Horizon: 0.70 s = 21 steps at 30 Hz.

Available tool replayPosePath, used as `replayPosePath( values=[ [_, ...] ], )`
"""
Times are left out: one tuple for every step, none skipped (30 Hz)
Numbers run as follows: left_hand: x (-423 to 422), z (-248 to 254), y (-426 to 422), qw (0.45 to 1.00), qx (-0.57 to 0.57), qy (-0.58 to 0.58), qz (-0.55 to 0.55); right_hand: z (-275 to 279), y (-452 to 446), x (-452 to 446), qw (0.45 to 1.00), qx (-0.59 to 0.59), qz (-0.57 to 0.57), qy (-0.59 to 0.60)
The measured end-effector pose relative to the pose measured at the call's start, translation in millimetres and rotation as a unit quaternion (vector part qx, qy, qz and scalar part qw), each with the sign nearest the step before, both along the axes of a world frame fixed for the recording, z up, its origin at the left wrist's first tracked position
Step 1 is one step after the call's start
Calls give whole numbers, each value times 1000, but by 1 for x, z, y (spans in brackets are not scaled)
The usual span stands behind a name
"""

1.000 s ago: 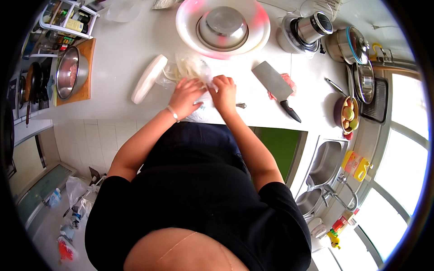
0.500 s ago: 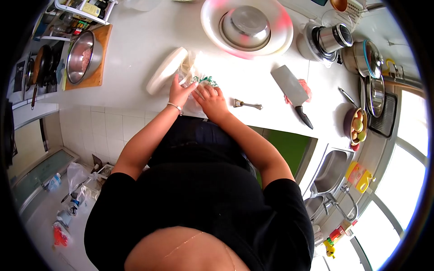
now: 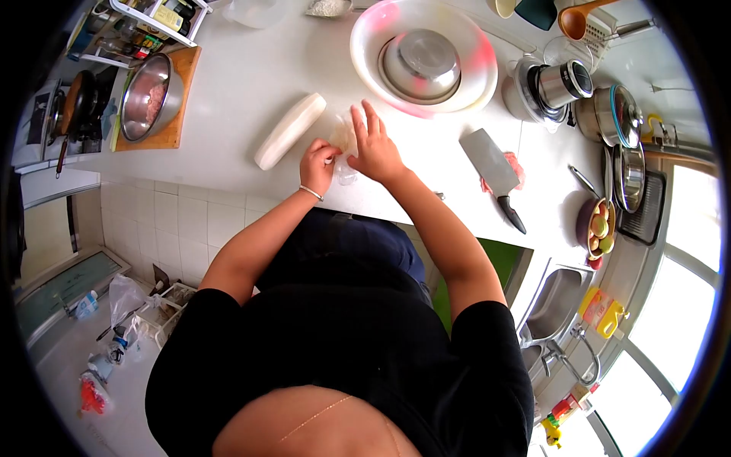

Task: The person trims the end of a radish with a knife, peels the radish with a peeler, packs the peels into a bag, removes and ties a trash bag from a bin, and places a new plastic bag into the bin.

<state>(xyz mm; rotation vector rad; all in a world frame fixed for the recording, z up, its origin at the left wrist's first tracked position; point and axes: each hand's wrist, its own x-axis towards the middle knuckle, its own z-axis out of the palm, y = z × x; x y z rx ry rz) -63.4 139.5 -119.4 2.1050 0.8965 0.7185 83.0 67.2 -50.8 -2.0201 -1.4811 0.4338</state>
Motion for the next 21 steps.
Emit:
replayPosePath(
  values=[
    [-3, -2, 3, 1000, 5, 8, -25, -8, 5, 1, 996, -41, -27, 73],
    [-5, -4, 5, 1000, 6, 7, -24, -16, 8, 5, 996, -41, -26, 72],
    [-7, -5, 6, 998, 46, 17, -29, -26, 10, 9, 995, -47, 24, 82],
    [-9, -8, 7, 995, 86, 27, -35, -33, 10, 11, 992, -53, 73, 92],
    [-11, -11, 8, 995, 86, 27, -34, -40, 10, 11, 992, -54, 73, 92],
    [-13, -10, 9, 999, -5, -2, -50, -45, 11, 9, 994, -47, 37, 90],
    [-13, -10, 11, 993, -95, -32, -66, -49, 10, 9, 995, -40, 0, 88],
    [-16, -9, 12, 993, -64, -50, -83, -53, 10, 10, 995, -39, 0, 89],
    [-14, 4, 9, 993, -63, -48, -82, -55, 9, 11, 994, -48, -34, 91],
    [-10, 19, 4, 993, -81, -46, -73, -56, 8, 11, 992, -56, -67, 93],
    [-7, 26, -1, 992, -98, -44, -62, -57, 7, 9, 992, -55, -65, 95],
    [-4, 25, -4, 993, -97, -43, -60, -58, 4, 5, 993, -30, -76, 88],
    [1, 22, -3, 996, -80, -5, -45, -59, 4, 2, 993, -2, -86, 80],
    [6, 20, -1, 997, -64, 33, -30, -59, 1, -3, 990, 22, -105, 95],
    [10, 17, 0, 997, -62, 35, -32, -53, -2, -9, 989, 25, -106, 97],
    [16, 15, 1, 997, -59, 39, 9, -43, -6, -14, 984, 50, -123, 116],
    [19, 14, 1, 996, -56, 44, 47, -34, -12, -20, 977, 73, -144, 136],
    [23, 22, 0, 998, -22, 45, 41, -29, -20, -23, 976, 96, -131, 144],
    [25, 28, -2, 998, -21, 47, 22, -18, -30, -28, 973, 98, -150, 144],
    [30, 34, -4, 999, -38, 27, -2, -6, -39, -33, 976, 111, -153, 105],
    [37, 39, -5, 998, -55, 7, -31, 2, -49, -38, 977, 124, -162, 63]
  ],
)
